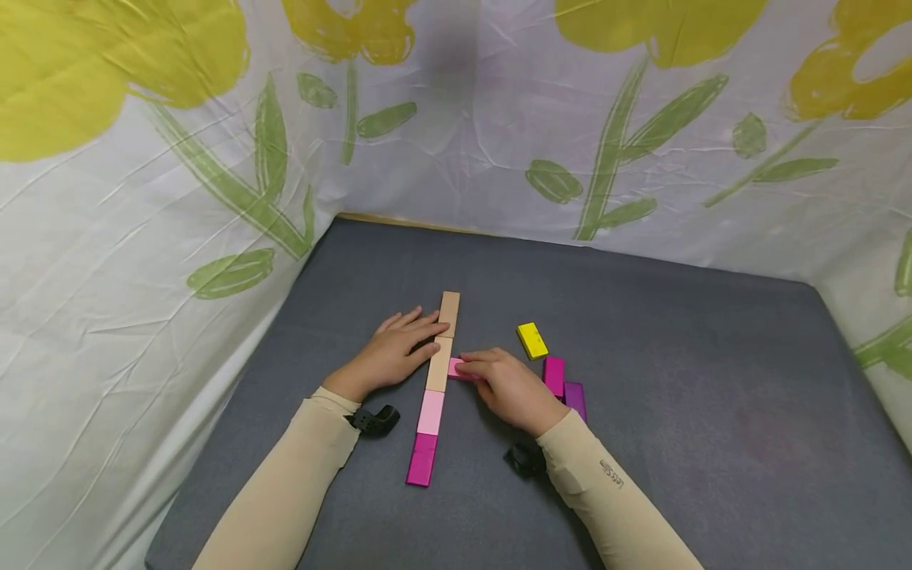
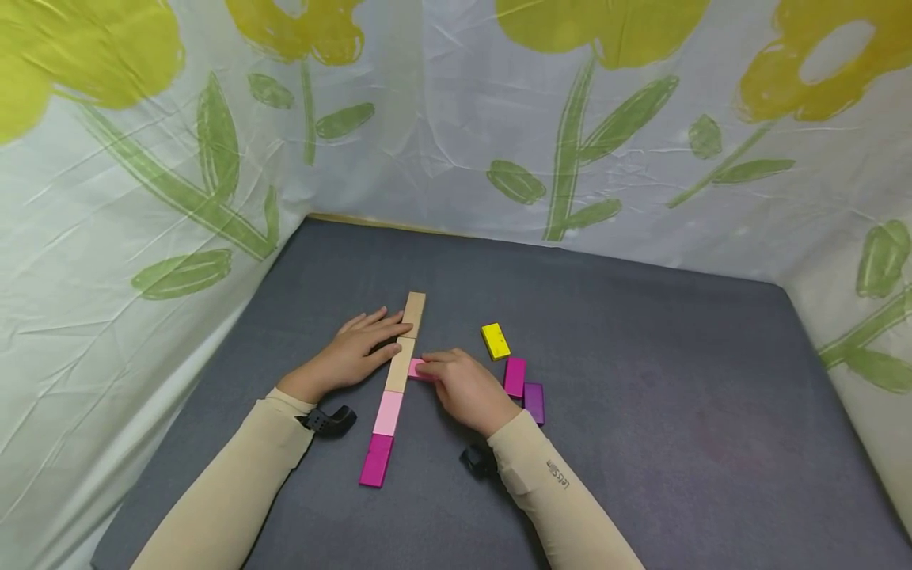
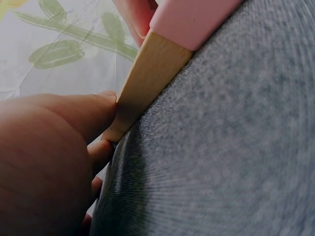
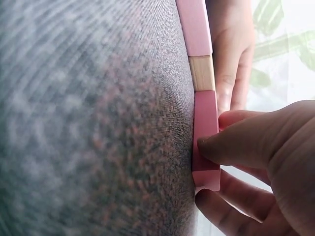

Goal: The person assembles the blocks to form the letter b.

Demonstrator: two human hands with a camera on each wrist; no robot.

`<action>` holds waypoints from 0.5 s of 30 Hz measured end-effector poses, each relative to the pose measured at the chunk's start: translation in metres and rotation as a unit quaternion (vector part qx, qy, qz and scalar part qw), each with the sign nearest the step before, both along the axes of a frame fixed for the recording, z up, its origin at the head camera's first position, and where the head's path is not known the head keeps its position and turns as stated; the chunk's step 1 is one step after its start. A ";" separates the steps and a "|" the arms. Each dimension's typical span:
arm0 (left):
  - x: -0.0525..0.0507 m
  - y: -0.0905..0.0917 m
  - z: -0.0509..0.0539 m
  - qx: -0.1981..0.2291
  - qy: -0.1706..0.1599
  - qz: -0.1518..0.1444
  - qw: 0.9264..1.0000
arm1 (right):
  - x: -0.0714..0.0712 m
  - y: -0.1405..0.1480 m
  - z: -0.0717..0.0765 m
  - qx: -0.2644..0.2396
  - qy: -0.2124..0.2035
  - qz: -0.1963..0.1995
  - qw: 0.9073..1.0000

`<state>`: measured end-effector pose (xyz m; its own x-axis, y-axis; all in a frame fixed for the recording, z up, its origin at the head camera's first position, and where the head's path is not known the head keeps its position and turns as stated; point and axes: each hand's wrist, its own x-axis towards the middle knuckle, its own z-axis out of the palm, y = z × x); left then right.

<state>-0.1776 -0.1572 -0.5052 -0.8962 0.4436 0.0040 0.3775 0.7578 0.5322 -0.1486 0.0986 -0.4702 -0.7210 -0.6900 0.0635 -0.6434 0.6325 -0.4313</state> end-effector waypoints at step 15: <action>0.001 0.001 0.001 0.000 -0.004 0.004 1.000 | 0.004 0.011 0.006 -0.005 0.030 -0.044 0.999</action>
<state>-0.1769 -0.1565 -0.5046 -0.8995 0.4370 -0.0040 0.3673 0.7610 0.5347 -0.1444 0.1097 -0.4645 -0.7730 -0.6238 0.1158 -0.6111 0.6831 -0.3999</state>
